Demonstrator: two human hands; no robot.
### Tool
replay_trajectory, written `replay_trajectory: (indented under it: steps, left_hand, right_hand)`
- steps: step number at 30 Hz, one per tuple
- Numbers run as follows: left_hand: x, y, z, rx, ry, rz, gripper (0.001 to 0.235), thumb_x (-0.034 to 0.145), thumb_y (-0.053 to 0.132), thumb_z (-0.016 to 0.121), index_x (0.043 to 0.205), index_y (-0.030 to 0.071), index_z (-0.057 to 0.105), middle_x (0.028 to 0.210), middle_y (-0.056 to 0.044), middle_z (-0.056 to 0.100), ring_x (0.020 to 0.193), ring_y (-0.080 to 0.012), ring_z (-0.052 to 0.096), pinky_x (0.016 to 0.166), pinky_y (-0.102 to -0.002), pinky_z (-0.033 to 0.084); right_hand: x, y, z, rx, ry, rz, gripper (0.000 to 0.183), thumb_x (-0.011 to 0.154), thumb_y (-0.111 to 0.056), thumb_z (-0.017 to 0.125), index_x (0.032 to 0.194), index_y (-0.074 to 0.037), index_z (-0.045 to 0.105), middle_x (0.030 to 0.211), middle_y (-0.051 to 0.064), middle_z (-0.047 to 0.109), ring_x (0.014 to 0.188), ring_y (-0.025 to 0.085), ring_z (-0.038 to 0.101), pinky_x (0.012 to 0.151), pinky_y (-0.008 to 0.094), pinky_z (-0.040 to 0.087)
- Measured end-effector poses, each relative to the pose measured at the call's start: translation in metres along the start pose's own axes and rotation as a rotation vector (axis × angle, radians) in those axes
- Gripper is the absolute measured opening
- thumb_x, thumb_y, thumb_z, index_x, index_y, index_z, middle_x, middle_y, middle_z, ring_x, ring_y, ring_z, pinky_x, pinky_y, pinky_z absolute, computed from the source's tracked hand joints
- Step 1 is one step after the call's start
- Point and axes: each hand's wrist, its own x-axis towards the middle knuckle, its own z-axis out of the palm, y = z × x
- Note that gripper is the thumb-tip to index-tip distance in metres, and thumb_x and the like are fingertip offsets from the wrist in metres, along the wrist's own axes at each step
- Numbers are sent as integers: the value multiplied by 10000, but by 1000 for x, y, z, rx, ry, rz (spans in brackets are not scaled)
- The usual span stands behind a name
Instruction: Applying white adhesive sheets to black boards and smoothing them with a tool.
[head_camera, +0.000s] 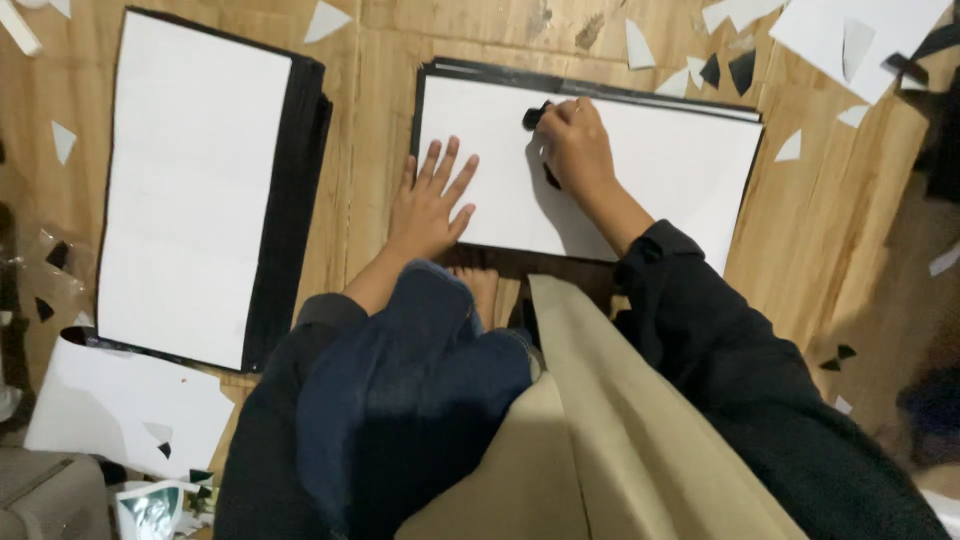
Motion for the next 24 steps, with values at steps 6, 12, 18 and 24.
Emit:
replay_trajectory:
  steps: [6, 12, 18, 24]
  left_hand:
    - [4, -5, 13, 28, 19, -12, 611, 947, 465, 354, 1504, 256, 217, 1560, -98, 92, 1428, -299, 56, 1105, -538, 58]
    - [1, 2, 17, 47, -10, 20, 646, 948, 539, 287, 1505, 219, 211, 1552, -163, 98, 1425, -340, 50, 1099, -549, 75]
    - [8, 35, 16, 44, -41, 236, 907, 795, 769, 327, 1492, 201, 210, 1547, -164, 124, 1421, -368, 79, 1114, -555, 75]
    - [14, 37, 4, 50, -62, 213, 919, 786, 770, 345, 1495, 207, 195, 1557, -142, 91, 1425, -356, 38, 1122, -540, 20]
  right_hand:
    - [-115, -90, -64, 239, -205, -162, 82, 838, -72, 563, 766, -109, 553, 865, 94, 605, 808, 287, 567, 702, 341, 472]
    - [-84, -16, -59, 468, -132, -84, 159, 857, -138, 492, 933, -107, 628, 980, 88, 621, 964, 299, 579, 842, 352, 476]
    - [-63, 12, -55, 244, 24, 36, 227, 801, 40, 656, 885, -167, 701, 1026, 10, 684, 943, 203, 607, 840, 291, 484]
    - [-123, -66, -110, 803, -404, 154, 149, 752, 27, 596, 835, -54, 689, 913, 159, 689, 907, 338, 613, 806, 409, 503]
